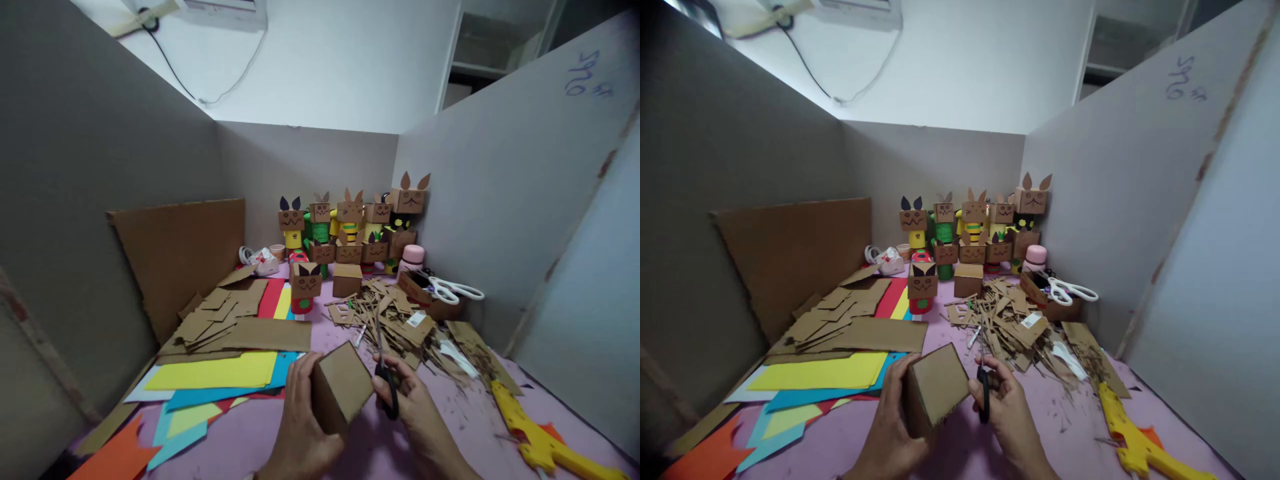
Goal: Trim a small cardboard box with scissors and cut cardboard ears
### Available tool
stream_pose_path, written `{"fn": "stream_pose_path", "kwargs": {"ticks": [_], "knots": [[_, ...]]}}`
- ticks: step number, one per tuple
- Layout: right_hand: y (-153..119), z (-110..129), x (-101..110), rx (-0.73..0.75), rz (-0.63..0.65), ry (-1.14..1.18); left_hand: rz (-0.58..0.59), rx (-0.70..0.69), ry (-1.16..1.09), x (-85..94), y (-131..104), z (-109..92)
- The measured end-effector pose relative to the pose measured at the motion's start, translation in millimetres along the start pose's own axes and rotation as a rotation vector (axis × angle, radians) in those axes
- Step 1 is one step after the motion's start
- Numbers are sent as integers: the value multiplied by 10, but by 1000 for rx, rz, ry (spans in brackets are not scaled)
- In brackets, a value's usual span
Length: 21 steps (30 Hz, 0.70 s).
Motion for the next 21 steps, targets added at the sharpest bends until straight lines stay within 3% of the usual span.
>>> {"fn": "stream_pose_path", "kwargs": {"ticks": [7,12,15,18,21], "knots": [[51,-100,34,-34,114,88,130,-80,-96,-14,33,-83],[57,-87,31,-26,142,94,104,-124,-128,-2,15,-105],[34,-24,48,31,59,56,56,-132,-132,-33,-8,-65],[-21,31,102,113,-26,-94,-73,-36,-170,-53,-24,36],[-94,12,83,169,35,-370,-154,106,-180,-62,-31,117]]}}
Point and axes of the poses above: each hand's wrist, its own y-axis towards the middle knuckle, its own x-axis out of the back of the hand, z = x × y, the point moved 4 cm from there along y, towards the middle knuckle, and after that the axes turned 13 degrees about z, right-handed, at the moved point
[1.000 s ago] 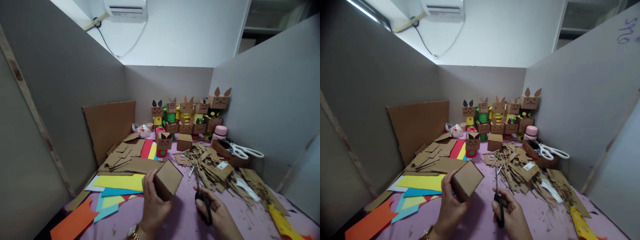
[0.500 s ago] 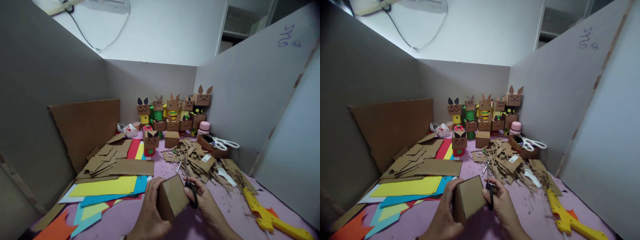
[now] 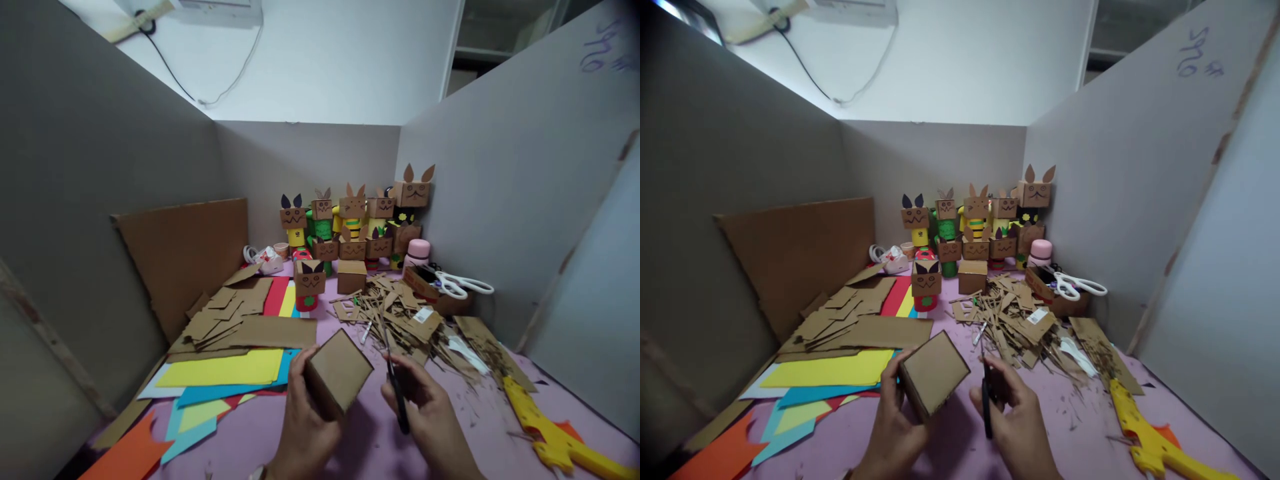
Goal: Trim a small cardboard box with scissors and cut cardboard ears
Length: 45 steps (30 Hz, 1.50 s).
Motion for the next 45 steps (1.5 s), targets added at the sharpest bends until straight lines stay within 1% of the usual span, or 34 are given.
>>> {"fn": "stream_pose_path", "kwargs": {"ticks": [2,4,6,8,9,11,13,15,17,20,21,23,26,30,33,38,45], "knots": [[-60,-1,-83,66,70,-128,-36,42,21,7,-5,13],[-121,17,-168,145,64,-173,-81,9,24,17,-24,5],[-172,62,-236,227,24,-204,-150,-97,14,30,-56,-10],[-205,129,-281,330,20,-269,-231,-223,-3,46,-93,-19],[-217,165,-293,395,35,-313,-263,-268,-11,55,-108,-20],[-239,226,-306,541,106,-410,-326,-327,-23,82,-126,-26],[-262,248,-315,668,204,-514,-362,-355,-13,112,-130,-51],[-289,238,-325,747,269,-634,-374,-366,12,136,-127,-85],[-317,225,-325,781,240,-766,-364,-336,26,148,-116,-96],[-350,239,-319,786,139,-936,-344,-201,-1,151,-92,-49],[-354,249,-322,784,131,-979,-332,-144,-16,148,-82,-26],[-352,263,-337,776,168,-1039,-302,-52,-38,143,-62,5],[-335,256,-342,711,200,-1050,-267,27,-56,147,-33,2],[-330,210,-322,583,147,-990,-249,111,-69,156,-7,-18],[-330,198,-315,544,147,-981,-231,161,-83,146,3,-4],[-318,235,-312,522,198,-985,-212,222,-133,128,16,24],[-346,261,-349,534,208,-1068,-194,214,-92,116,18,6]]}}
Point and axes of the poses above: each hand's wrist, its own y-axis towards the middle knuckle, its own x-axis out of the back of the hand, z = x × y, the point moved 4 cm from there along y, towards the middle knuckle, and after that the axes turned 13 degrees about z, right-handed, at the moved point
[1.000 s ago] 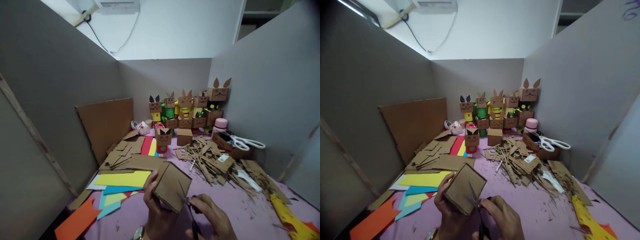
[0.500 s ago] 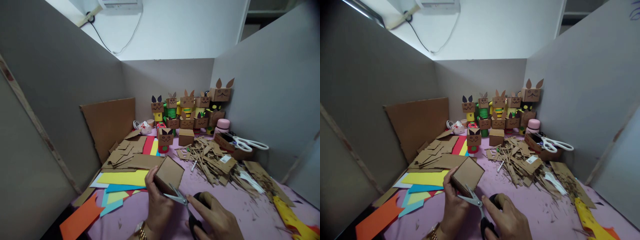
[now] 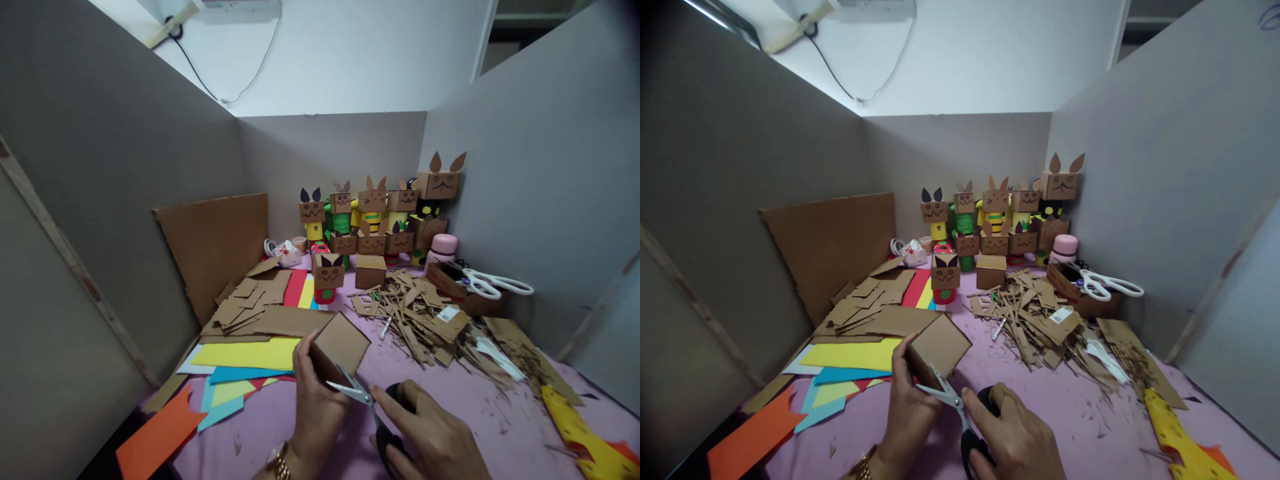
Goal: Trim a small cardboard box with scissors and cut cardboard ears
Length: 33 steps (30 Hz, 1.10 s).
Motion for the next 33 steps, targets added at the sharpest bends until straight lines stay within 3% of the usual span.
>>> {"fn": "stream_pose_path", "kwargs": {"ticks": [15,33], "knots": [[6,-3,-6,97,89,-171,30,-62,220,-29,10,-6],[-36,-6,-27,117,55,-255,44,-67,185,-56,13,7]]}}
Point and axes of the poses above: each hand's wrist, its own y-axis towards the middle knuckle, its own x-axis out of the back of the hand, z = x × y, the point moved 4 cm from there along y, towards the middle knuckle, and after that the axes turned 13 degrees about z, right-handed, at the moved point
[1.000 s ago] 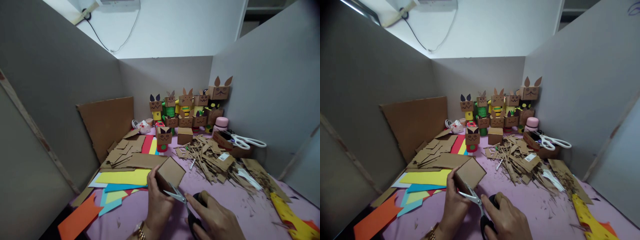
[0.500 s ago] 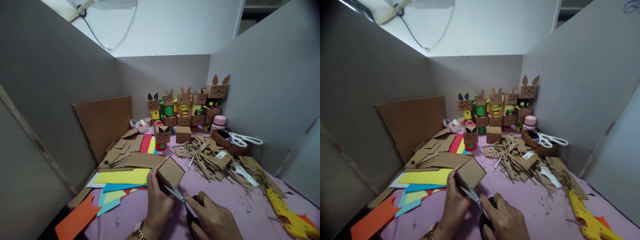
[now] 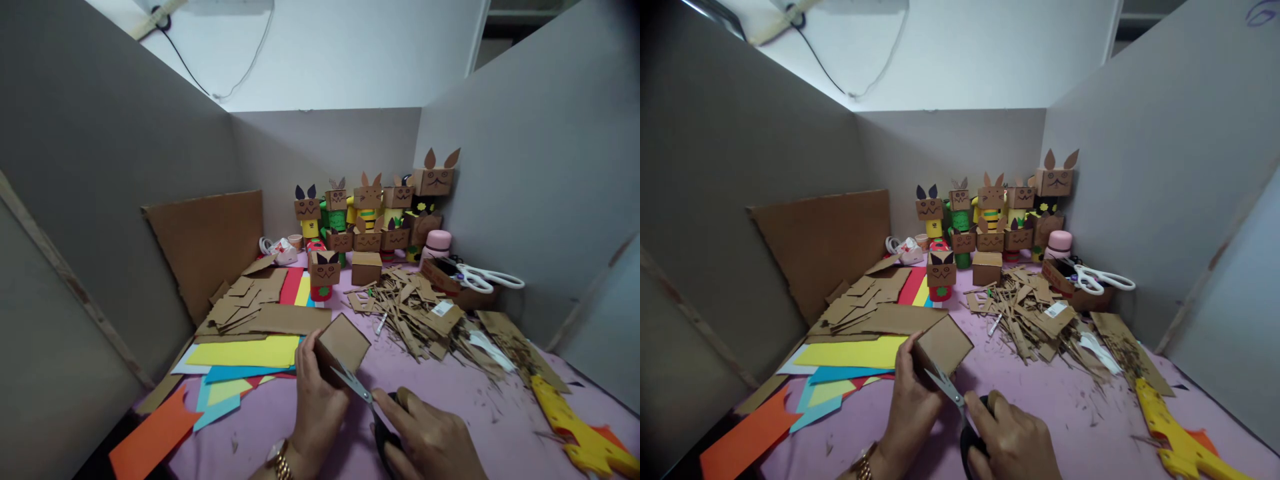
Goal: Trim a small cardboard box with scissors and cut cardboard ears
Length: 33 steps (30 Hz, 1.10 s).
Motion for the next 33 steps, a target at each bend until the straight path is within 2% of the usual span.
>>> {"fn": "stream_pose_path", "kwargs": {"ticks": [14,22,33], "knots": [[11,-24,-4,16,9,51,-27,32,-13,6,1,-13],[35,4,-8,-30,-9,84,-14,-39,4,-9,-40,-65],[12,10,32,-51,-37,69,11,20,-45,-26,-35,-44]]}}
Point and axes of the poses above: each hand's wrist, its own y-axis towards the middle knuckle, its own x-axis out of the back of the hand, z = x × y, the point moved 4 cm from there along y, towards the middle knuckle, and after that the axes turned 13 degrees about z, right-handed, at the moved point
